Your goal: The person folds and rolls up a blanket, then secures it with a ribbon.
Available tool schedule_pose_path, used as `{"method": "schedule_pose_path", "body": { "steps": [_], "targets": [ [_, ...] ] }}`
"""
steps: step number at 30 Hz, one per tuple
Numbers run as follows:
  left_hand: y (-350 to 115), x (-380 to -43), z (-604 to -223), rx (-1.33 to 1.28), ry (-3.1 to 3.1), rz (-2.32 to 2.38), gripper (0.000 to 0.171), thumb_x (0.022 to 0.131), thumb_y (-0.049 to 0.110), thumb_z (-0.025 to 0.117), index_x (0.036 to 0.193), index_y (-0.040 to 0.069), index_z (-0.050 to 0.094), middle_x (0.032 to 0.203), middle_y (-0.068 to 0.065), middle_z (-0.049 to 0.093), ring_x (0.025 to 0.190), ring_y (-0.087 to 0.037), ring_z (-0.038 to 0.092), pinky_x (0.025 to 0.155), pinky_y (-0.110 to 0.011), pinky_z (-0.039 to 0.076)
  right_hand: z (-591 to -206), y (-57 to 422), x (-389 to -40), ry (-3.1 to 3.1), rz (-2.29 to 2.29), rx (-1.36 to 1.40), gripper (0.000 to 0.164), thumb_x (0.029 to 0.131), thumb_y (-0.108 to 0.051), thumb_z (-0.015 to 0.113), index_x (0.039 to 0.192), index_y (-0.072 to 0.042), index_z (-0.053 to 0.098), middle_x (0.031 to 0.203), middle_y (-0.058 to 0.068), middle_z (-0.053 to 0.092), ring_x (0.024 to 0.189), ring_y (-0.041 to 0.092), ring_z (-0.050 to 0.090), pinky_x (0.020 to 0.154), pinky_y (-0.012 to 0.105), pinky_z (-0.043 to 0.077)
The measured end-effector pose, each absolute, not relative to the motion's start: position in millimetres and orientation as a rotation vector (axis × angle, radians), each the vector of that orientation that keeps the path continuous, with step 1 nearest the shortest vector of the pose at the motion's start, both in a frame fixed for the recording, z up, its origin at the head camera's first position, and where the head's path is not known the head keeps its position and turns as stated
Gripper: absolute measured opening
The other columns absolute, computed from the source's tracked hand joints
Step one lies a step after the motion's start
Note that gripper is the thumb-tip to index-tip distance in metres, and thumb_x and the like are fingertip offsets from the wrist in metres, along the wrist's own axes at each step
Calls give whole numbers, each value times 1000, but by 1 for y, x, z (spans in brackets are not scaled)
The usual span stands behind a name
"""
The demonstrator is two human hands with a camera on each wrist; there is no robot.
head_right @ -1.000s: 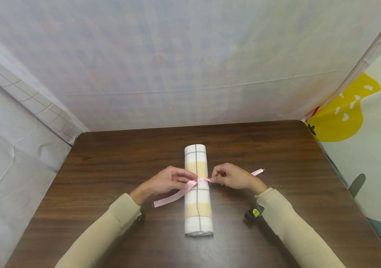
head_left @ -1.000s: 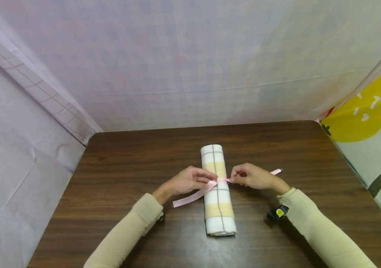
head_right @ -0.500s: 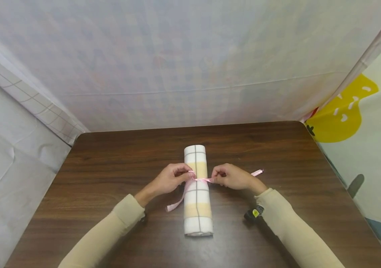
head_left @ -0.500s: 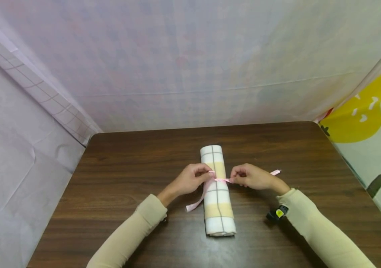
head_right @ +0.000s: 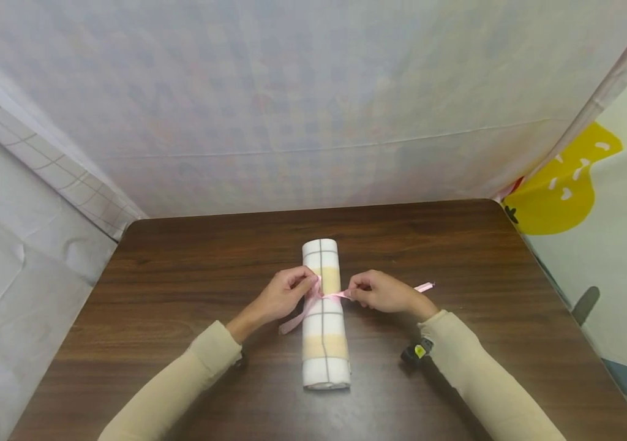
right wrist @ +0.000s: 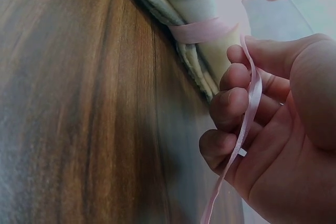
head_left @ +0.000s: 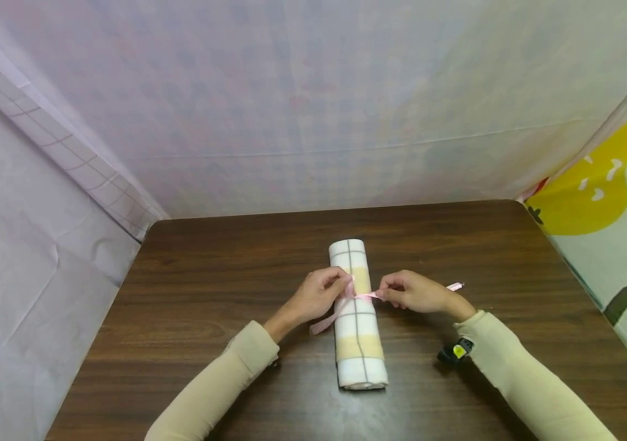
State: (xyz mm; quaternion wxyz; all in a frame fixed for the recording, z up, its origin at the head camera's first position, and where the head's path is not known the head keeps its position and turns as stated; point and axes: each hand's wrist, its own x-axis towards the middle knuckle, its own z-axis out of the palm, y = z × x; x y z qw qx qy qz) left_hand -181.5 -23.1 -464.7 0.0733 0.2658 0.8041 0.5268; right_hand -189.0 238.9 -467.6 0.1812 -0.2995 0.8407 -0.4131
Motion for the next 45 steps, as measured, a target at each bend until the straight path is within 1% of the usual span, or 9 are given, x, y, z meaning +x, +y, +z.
{"method": "schedule_pose_path", "body": {
  "steps": [4, 8, 10, 15, 19, 27, 38, 41, 45],
  "targets": [
    [-28, -182, -463, 829, 2436, 1527, 25, 104, 25, 52, 86, 14, 65, 80, 3, 68, 73, -11, 59, 66, -24, 47, -467, 240, -190, 2371, -1148, -855, 19, 101, -12, 55, 87, -5, 64, 68, -2, 55, 58, 8, 51, 51, 24, 44],
    [-35, -183, -462, 811, 2404, 1491, 26, 104, 24, 52, 85, 12, 65, 93, 1, 74, 87, -9, 65, 73, -24, 49, -469, 241, -193, 2364, -1121, -865, 19, 102, -12, 54, 87, -6, 64, 68, -4, 54, 58, 8, 52, 51, 24, 46],
    [-38, -183, -462, 802, 2412, 1448, 25, 104, 25, 52, 86, 14, 66, 98, 2, 75, 90, -7, 64, 76, -24, 49, -469, 241, -193, 2366, -1106, -871, 19, 102, -13, 55, 87, -7, 65, 68, -5, 55, 59, 8, 53, 52, 24, 46],
    [-44, -182, -459, 805, 2439, 1368, 21, 103, 24, 54, 90, 16, 69, 94, 5, 70, 85, -9, 58, 79, -26, 48, -470, 243, -195, 2384, -1071, -906, 19, 101, -14, 56, 85, -9, 64, 68, -6, 55, 59, 8, 53, 53, 24, 46],
    [-43, -183, -460, 851, 2425, 1359, 20, 103, 24, 55, 91, 16, 70, 95, 5, 71, 87, -8, 59, 82, -27, 49, -472, 244, -197, 2387, -1069, -906, 19, 101, -14, 57, 83, -9, 65, 67, -7, 54, 58, 8, 53, 52, 24, 45],
    [-40, -184, -460, 964, 2448, 1301, 19, 103, 24, 54, 95, 18, 70, 96, 5, 70, 84, -8, 57, 76, -25, 48, -473, 247, -198, 2373, -1075, -860, 20, 100, -17, 60, 82, -8, 65, 66, -3, 57, 58, 9, 53, 51, 24, 45],
    [-39, -185, -458, 1021, 2494, 1207, 19, 104, 24, 53, 93, 19, 68, 90, 9, 68, 78, -6, 55, 72, -23, 48, -443, 276, -207, 2183, -1143, -754, 13, 97, -11, 62, 104, -2, 67, 71, 5, 62, 61, 14, 57, 55, 33, 52],
    [-39, -184, -458, 1005, 2492, 1210, 19, 104, 24, 53, 92, 18, 68, 88, 8, 67, 77, -5, 55, 71, -23, 47, -435, 279, -208, 2118, -1221, -694, 18, 98, -10, 60, 113, -1, 62, 77, 12, 64, 61, 16, 57, 48, 33, 46],
    [-39, -183, -458, 973, 2476, 1232, 19, 103, 25, 54, 91, 19, 68, 84, 9, 65, 73, -5, 54, 68, -22, 46, -425, 275, -209, 2003, -1371, -706, 27, 100, -14, 58, 118, 5, 55, 88, 16, 67, 58, 16, 53, 37, 41, 30]
  ]
}}
